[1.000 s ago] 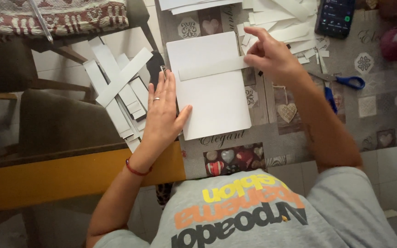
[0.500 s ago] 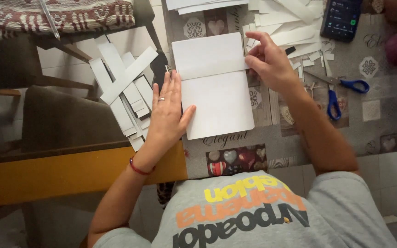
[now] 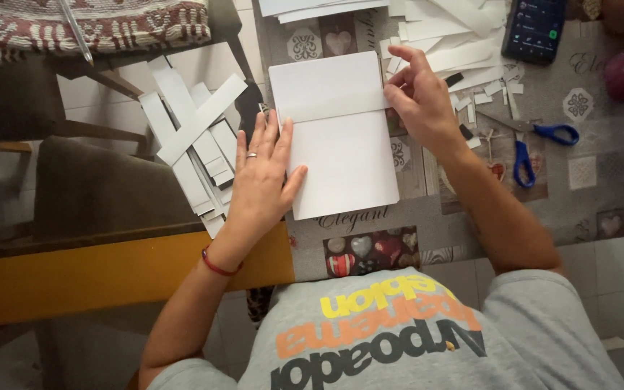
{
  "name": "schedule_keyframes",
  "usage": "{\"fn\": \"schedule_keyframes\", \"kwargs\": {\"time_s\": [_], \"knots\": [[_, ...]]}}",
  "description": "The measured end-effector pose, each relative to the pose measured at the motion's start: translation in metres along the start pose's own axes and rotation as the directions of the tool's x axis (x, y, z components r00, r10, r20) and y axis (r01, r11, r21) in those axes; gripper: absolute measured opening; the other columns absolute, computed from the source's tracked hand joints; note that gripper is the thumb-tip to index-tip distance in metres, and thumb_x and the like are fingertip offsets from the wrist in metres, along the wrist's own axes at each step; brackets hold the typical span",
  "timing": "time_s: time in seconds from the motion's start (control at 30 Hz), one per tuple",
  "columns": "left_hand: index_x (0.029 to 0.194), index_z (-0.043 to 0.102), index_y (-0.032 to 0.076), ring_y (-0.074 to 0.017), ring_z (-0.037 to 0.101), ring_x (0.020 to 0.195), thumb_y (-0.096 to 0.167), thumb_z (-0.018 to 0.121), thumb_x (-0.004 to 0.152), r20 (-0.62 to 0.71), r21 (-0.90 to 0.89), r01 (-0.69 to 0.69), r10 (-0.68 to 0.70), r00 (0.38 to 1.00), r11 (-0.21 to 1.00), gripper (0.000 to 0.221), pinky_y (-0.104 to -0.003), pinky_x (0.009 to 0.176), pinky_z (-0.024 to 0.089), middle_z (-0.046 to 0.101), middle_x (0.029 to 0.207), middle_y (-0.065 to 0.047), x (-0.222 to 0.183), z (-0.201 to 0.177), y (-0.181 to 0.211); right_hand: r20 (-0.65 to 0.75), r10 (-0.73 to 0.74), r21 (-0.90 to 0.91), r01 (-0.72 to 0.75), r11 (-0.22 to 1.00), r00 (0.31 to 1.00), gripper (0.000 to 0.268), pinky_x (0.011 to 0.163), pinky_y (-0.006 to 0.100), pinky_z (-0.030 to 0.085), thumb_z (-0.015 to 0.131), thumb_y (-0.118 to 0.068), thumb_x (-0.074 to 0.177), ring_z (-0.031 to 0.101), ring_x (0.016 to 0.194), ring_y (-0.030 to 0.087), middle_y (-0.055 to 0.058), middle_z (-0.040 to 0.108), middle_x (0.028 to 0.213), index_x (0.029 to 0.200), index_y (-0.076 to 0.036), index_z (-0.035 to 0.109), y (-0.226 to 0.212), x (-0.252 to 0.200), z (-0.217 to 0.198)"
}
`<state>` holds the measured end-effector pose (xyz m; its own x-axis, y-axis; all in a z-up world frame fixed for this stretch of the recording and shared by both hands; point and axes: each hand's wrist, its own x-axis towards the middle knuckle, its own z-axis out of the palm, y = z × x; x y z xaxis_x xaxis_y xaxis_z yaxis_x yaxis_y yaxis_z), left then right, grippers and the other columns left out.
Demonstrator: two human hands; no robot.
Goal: The person is cutting black paper strips and adhering them to white cardstock to prepare sheets for a printing or stationery project.
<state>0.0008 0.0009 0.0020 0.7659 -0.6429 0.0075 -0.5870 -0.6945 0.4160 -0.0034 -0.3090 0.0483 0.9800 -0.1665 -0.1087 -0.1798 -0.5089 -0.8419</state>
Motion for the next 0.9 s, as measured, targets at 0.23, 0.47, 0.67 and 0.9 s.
{"fn": "schedule_keyframes", "kwargs": {"time_s": [0.23,0.47,0.67,0.9], "knots": [[0.173,0.028,0.006,-0.0376,0.013,0.168,0.043,0.06,0.109,0.01,-0.031,0.008,-0.008,1.0,0.999,0.08,-0.059,0.135,0.007,0.024,0.18,-0.02,0.004,-0.004,-0.003,-0.008,-0.024,0.005,0.024,1.0,1.0,0.055,0.055,0.025,0.055,0.063,0.001,0.108,0.06,0.073,0.012,0.007,0.066,0.1,0.16,0.001,0.044,0.004,0.001,-0.003],[0.172,0.027,0.004,-0.0387,0.012,0.167,0.042,0.059,0.109,0.021,-0.025,0.012,-0.011,1.0,1.0,0.081,-0.057,0.135,0.005,0.023,0.179,-0.021,0.004,-0.007,-0.002,0.021,0.048,-0.042,-0.047,0.998,0.999,0.064,0.069,0.025,0.059,0.067,0.0,0.106,0.067,0.081,0.015,0.007,0.071,0.097,0.164,0.001,0.039,0.0,0.002,-0.013],[0.172,0.029,0.004,-0.0399,0.014,0.167,0.043,0.061,0.109,0.004,-0.017,-0.001,0.001,1.0,1.0,0.081,-0.059,0.135,0.007,0.024,0.179,-0.021,0.004,-0.005,-0.004,0.035,0.031,-0.031,-0.03,0.999,0.999,0.067,0.075,0.026,0.061,0.067,0.004,0.106,0.07,0.085,0.016,0.007,0.072,0.097,0.165,0.001,0.037,0.004,0.006,-0.015],[0.172,0.03,0.004,-0.0381,0.014,0.167,0.044,0.061,0.109,0.002,-0.018,0.0,0.0,1.0,1.0,0.081,-0.059,0.135,0.006,0.025,0.179,-0.021,0.003,-0.005,-0.003,0.062,0.044,-0.031,-0.042,0.999,0.997,0.07,0.079,0.027,0.059,0.069,0.001,0.105,0.068,0.088,0.017,0.007,0.07,0.096,0.166,0.001,0.035,0.005,0.006,-0.013]]}}
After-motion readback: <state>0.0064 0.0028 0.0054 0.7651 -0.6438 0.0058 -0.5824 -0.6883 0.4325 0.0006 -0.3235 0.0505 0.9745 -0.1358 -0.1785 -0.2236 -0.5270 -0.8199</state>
